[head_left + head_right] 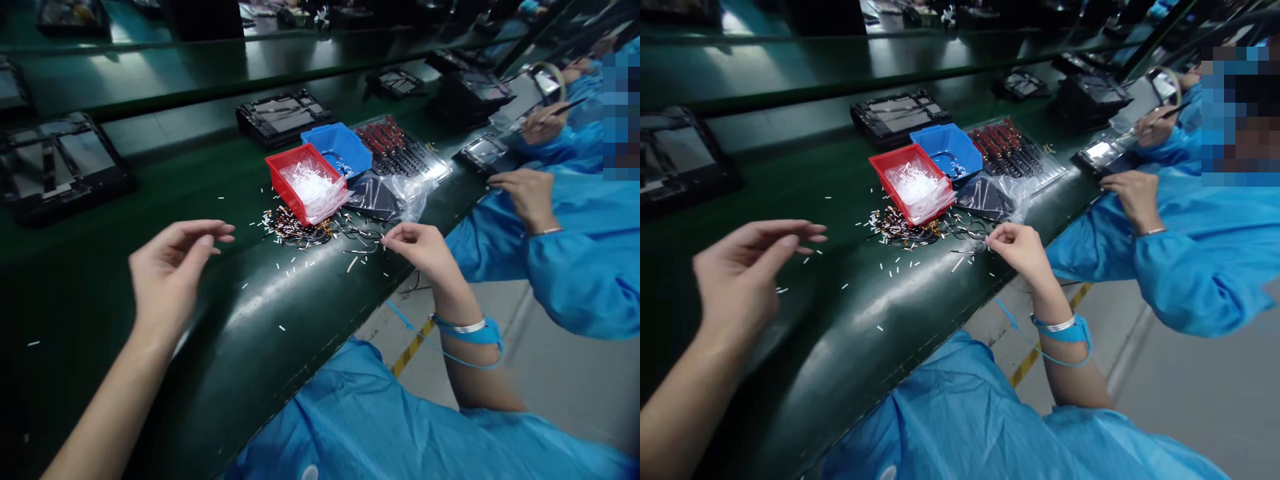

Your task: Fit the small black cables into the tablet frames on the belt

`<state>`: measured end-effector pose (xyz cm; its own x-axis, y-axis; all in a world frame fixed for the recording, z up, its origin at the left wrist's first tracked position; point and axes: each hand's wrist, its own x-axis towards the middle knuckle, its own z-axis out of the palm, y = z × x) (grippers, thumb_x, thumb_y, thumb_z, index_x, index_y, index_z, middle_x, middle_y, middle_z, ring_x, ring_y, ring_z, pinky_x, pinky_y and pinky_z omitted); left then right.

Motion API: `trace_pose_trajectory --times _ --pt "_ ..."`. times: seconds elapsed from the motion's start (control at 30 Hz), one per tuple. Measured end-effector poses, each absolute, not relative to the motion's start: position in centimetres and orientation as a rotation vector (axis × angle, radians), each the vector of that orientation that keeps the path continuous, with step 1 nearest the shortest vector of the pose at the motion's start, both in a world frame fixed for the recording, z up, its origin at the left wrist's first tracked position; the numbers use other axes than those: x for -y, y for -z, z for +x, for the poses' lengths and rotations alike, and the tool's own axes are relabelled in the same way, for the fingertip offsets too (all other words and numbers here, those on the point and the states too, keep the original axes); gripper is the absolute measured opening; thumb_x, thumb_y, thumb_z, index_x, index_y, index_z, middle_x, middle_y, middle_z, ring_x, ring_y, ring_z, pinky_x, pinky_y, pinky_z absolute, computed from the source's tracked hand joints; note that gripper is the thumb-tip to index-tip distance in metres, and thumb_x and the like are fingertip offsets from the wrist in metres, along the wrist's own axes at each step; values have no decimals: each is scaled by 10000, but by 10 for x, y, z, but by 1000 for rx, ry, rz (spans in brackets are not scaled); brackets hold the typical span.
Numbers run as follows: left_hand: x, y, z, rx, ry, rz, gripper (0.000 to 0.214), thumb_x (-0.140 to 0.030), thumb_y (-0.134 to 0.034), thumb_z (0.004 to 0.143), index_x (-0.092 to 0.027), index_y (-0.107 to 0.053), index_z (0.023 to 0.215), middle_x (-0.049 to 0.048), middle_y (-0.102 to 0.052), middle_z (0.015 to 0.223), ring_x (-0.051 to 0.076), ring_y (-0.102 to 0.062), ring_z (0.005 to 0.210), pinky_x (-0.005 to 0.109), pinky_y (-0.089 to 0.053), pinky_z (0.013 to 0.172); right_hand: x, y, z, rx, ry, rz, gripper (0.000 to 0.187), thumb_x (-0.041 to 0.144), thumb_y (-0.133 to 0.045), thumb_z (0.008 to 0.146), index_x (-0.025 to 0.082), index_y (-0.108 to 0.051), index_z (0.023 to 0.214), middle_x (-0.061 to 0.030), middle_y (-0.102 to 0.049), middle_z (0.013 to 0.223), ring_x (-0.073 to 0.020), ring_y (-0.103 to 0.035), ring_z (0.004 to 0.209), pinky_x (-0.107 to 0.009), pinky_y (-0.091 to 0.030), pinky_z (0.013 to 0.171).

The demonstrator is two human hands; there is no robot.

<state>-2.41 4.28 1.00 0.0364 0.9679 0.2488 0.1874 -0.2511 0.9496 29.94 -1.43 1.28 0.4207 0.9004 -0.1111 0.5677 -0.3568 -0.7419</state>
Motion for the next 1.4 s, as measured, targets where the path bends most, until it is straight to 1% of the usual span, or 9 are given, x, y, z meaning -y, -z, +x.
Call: trace_pose_trajectory --times 0.13,0.27,0.4,0.5,0.57,0.77,0.97,1.17,1.4 --pt "-8 -5 9 -1023 -943 1456 236 -280 -660 821 -165 -667 1027 75 -725 1029 205 -680 933 321 -542 782 18 -1 247 1016 -1004 -1507 197 337 -730 605 185 -606 624 67 -488 479 -53 -351 422 -208 -244 416" --pt "17 4 32 -849 -776 1110 436 -251 -663 791 -136 -561 1199 87 -741 878 197 -706 801 259 -533 652 25 5 190 1124 -1139 -1286 167 321 -723 688 194 -623 647 46 -573 550 -69 -458 458 -209 -357 442" --pt "18 6 31 -865 -806 1025 362 -225 -606 802 -103 -584 1142 74 -724 741 154 -666 592 194 -460 465 26 7 173 1458 -592 -1297 39 211 -695 774 206 -666 750 17 -656 668 -100 -541 552 -236 -434 503" --pt "13 5 25 -897 -796 1051 335 -218 -585 792 -84 -605 1099 79 -712 732 148 -649 566 185 -441 421 20 7 178 1776 -84 -1150 90 118 -656 812 204 -684 807 -22 -703 746 -138 -599 668 -288 -497 618" --pt "10 5 22 -920 -788 1096 348 -211 -565 801 -83 -607 1122 70 -699 726 138 -628 553 182 -428 406 16 6 182 1918 43 -1086 98 96 -641 823 183 -686 823 -54 -717 770 -157 -615 702 -312 -517 646" --pt "4 1 17 -987 -714 1313 324 -93 -483 803 -116 -661 1072 17 -640 650 86 -547 506 156 -388 431 15 -1 183 2038 155 -1070 77 66 -656 799 140 -669 816 -85 -715 757 -172 -617 696 -312 -525 606" --pt "1 -1 16 -1032 -672 1319 297 -104 -472 833 -110 -666 1057 11 -634 650 91 -542 498 187 -429 490 14 0 179 2094 191 -1035 83 71 -631 819 132 -673 856 -96 -724 794 -173 -614 718 -308 -531 614" --pt "-4 -5 9 -1004 -575 1592 300 -40 -460 807 -160 -716 907 -5 -639 639 83 -545 521 188 -438 556 9 1 177 2107 93 -1075 111 73 -590 832 162 -643 790 -58 -707 744 -156 -599 683 -296 -522 617" --pt "-15 -6 6 -1090 -624 1045 113 -150 -540 818 -96 -634 850 115 -729 802 163 -684 572 175 -435 389 4 -3 176 1962 104 -1053 104 72 -621 829 175 -617 819 -63 -702 745 -159 -624 699 -294 -520 642"
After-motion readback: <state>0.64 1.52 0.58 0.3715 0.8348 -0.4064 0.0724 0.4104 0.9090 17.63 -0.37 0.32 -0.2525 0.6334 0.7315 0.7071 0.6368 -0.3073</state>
